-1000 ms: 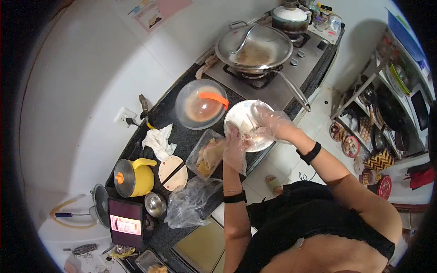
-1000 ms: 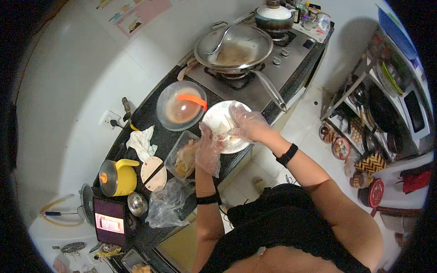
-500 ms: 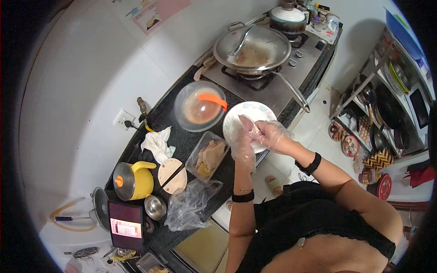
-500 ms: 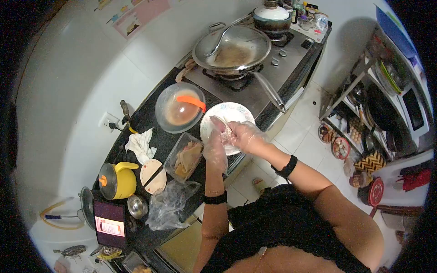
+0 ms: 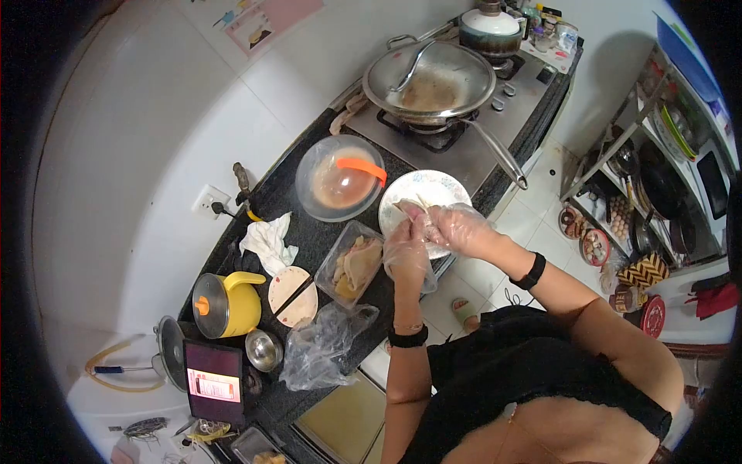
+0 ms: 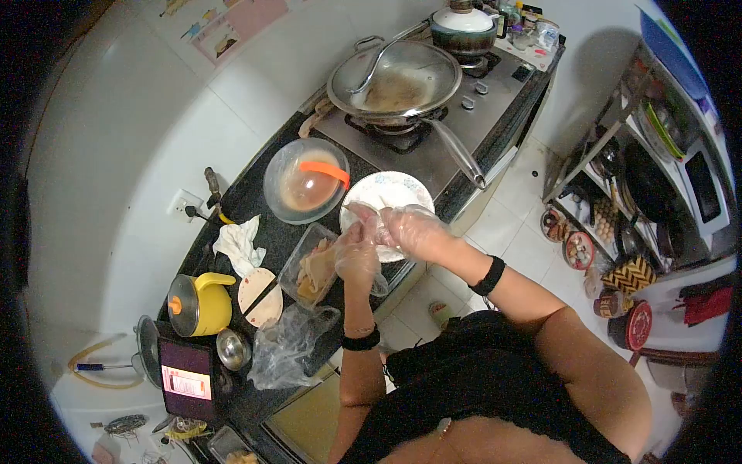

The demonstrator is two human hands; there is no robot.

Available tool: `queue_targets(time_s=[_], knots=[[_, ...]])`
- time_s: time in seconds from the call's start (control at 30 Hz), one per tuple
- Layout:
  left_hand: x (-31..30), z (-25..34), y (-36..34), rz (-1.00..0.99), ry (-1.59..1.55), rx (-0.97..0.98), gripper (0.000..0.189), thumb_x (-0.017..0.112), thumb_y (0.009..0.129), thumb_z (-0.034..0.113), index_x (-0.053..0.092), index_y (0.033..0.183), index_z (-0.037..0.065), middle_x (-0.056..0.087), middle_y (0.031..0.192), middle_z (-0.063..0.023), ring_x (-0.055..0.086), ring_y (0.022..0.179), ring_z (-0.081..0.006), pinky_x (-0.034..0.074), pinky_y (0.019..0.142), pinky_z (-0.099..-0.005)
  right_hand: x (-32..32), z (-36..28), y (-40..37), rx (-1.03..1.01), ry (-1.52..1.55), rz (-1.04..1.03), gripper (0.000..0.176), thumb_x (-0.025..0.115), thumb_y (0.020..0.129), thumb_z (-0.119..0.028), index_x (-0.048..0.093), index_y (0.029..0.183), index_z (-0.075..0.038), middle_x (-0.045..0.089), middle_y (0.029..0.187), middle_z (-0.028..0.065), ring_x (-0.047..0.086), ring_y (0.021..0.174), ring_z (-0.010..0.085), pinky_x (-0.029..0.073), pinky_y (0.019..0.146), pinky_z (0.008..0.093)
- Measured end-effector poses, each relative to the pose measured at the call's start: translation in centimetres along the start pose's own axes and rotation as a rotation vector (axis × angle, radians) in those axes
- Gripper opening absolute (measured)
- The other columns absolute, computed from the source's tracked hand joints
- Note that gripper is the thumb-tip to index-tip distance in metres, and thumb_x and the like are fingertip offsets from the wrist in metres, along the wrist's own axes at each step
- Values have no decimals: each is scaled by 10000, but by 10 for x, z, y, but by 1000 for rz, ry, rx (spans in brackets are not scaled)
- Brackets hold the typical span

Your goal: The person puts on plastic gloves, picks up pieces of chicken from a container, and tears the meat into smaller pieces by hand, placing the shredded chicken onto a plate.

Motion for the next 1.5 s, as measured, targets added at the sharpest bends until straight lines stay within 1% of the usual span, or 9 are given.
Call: queue_targets(time_s=[0.67,0.93,0.97,1.03,1.07,1.13,1.17,1.37,1.5], knots=[[9,-10,8,-194,122,77,389,441,864,374,584,896,14,590,737,-147,563,639,-229,427,617,-324,10,19,4,-99,88,-134,249,525,777,-240,510,893,-20,563,719,209,558,730,372,443,660,426],[23,-46,16,-228,-494,-164,385,454,900,304,522,1055,-41,576,860,-20,499,706,-85,411,570,-229,18,46,7,83,713,-189,301,475,810,-227,525,1041,-40,588,756,186,582,741,333,454,660,408],[23,-46,17,-228,-494,-164,385,454,900,304,522,1055,-41,576,860,-20,499,706,-85,411,570,-229,21,46,8,83,713,-188,301,475,810,-227,525,1041,-40,588,756,186,582,741,333,454,660,408],[31,-47,16,-275,-605,-217,331,462,901,269,526,1058,-15,572,865,-12,500,724,-79,417,561,-215,9,52,11,100,125,1,334,472,822,-223,510,1109,-58,599,804,185,585,764,327,455,673,407],[34,-47,15,-277,-604,-216,331,462,901,269,526,1058,-15,572,865,-12,500,724,-79,417,561,-215,18,53,12,153,-76,-171,368,483,822,-243,491,1151,-76,594,862,199,575,783,350,453,688,411],[33,-45,16,-159,-724,-188,290,474,895,247,535,1028,-4,570,851,-12,500,694,-73,418,550,-205,22,58,10,101,18,-59,363,496,816,-250,500,1138,-82,591,881,199,569,797,357,450,696,415],[30,-41,17,-155,-725,-187,290,474,895,247,535,1028,-4,570,851,-12,500,694,-73,418,550,-205,14,52,11,44,112,47,357,509,810,-257,509,1125,-88,587,899,199,562,811,364,447,703,418],[19,-28,14,-101,-320,-108,269,469,889,260,522,899,-3,565,813,-62,498,631,-75,417,537,-194,23,39,5,32,375,-44,273,509,806,-246,548,1026,-90,588,882,180,550,842,358,436,718,415],[26,-40,20,-54,-190,-20,372,429,887,330,506,879,-34,582,876,-163,561,702,-243,451,607,-307,31,34,6,6,212,-128,210,426,862,-187,503,975,-27,547,860,175,531,845,343,423,750,381]])
Point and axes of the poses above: each hand's wrist, its own y-axis towards the middle knuckle, its own x-axis out of the palm, z = x × y, the point moved 9 cm from there along y, towards the middle knuckle
